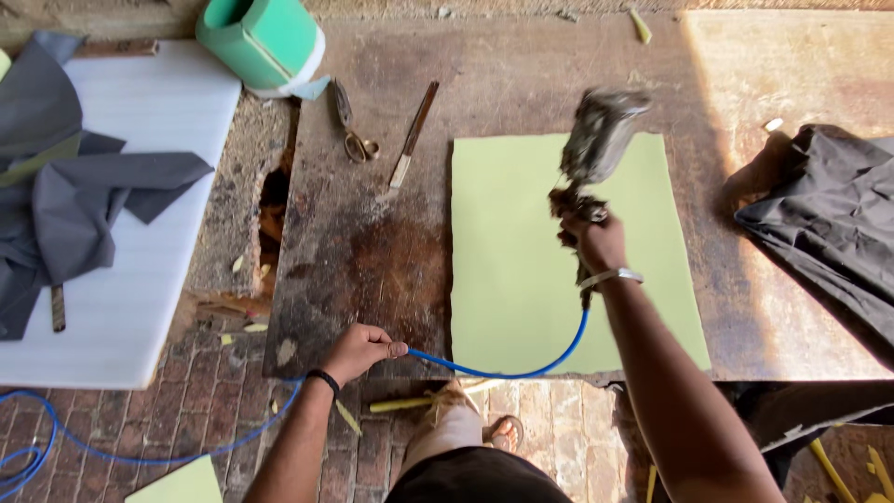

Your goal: The person uses a spray gun to apply adhesive to a yellow foam sheet, then places a black fabric piece over it and smooths it down. They use shears to trim the fabric edges along the foam outline. The process is repeated with a second foam sheet and fabric piece.

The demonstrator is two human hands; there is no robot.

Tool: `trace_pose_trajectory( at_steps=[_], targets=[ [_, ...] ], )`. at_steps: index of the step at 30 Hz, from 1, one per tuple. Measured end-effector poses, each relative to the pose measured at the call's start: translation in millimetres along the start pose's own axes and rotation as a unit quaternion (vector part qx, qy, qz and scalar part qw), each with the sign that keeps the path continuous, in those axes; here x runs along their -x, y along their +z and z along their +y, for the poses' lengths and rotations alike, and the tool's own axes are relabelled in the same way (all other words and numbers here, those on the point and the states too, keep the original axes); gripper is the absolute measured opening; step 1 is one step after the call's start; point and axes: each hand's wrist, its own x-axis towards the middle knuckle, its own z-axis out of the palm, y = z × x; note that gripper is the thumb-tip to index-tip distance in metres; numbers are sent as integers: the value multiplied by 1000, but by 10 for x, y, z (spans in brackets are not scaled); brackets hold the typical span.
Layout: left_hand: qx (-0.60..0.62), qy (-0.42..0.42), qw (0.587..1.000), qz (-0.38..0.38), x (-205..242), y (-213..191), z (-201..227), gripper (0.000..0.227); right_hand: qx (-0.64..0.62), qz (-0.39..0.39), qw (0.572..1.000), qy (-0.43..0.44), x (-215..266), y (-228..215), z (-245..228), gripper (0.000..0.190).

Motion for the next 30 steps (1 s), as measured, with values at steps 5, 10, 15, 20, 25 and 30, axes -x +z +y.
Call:
trace_pose_trajectory(
  at_steps=[5, 10, 15, 20, 25, 30],
  targets=[
    [80, -91, 987, 107, -223, -186, 72, 42, 118, -3, 992, 51, -236, 494, 73, 26],
    [113, -102, 984, 88, -324, -434, 7, 38, 81, -9, 997, 18, -633, 881, -16, 29],
    [145, -126, 979, 63, -450, -480, 5, 37, 41, -17, 999, 8, -895, 968, -45, 29],
    [109, -137, 984, 33, -483, -186, 223, 34, 43, 42, 998, -17, -994, 505, -96, 30],
    [92, -76, 993, -9, -516, 413, 752, 39, 63, 109, 992, -32, -1081, -415, -201, 25],
    [54, -50, 997, -14, -527, 1101, 1402, 40, 76, 162, 981, -69, -1162, -1429, -264, 19]
  ],
)
